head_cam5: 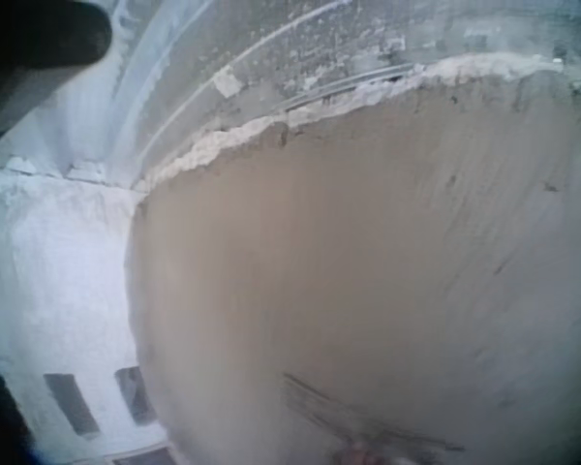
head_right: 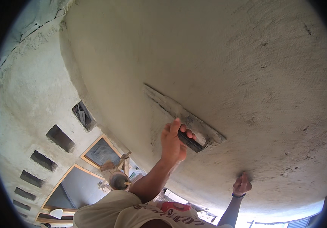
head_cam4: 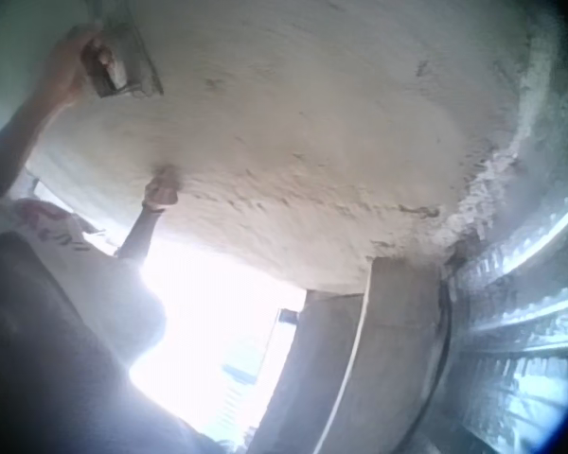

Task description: The person applies plaster to a curved wall using a trowel, repeatedly loading the trowel with plaster from a bucket and smoothing it across the surface.

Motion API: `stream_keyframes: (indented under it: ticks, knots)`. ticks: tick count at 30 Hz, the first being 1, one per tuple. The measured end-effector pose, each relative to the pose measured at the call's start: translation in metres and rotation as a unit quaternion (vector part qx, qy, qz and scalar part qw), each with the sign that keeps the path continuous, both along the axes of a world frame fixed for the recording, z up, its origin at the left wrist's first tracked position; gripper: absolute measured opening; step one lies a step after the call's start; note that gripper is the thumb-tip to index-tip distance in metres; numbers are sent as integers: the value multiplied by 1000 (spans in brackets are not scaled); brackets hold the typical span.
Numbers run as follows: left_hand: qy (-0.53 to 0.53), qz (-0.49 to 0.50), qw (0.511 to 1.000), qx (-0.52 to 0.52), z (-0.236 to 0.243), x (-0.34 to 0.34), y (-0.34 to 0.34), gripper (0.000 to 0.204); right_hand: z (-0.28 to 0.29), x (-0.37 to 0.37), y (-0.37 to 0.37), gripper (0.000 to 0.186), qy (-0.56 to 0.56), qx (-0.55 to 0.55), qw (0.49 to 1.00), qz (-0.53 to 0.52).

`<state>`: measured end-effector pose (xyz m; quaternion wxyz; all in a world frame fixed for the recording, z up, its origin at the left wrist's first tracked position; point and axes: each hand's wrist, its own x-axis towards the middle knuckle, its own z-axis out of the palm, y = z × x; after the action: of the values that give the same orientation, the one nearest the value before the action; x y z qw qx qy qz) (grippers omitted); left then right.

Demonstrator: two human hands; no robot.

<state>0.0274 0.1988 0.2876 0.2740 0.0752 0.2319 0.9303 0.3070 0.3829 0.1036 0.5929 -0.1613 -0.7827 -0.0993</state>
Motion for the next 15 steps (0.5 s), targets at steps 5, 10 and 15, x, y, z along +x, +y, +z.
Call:
stream_keyframes:
  ticks: [5,10,15]
  knots:
    - [9,-36,997,74,49,8,4,29,1,4,-2,34,16,-32,999,10]
    - [69,-47,992,98,102,19,10,27,8,1,-9,30,29,-26,999,-4]
    - [104,-101,981,129,145,25,21,24,45,8,-23,23,57,-137,988,35]
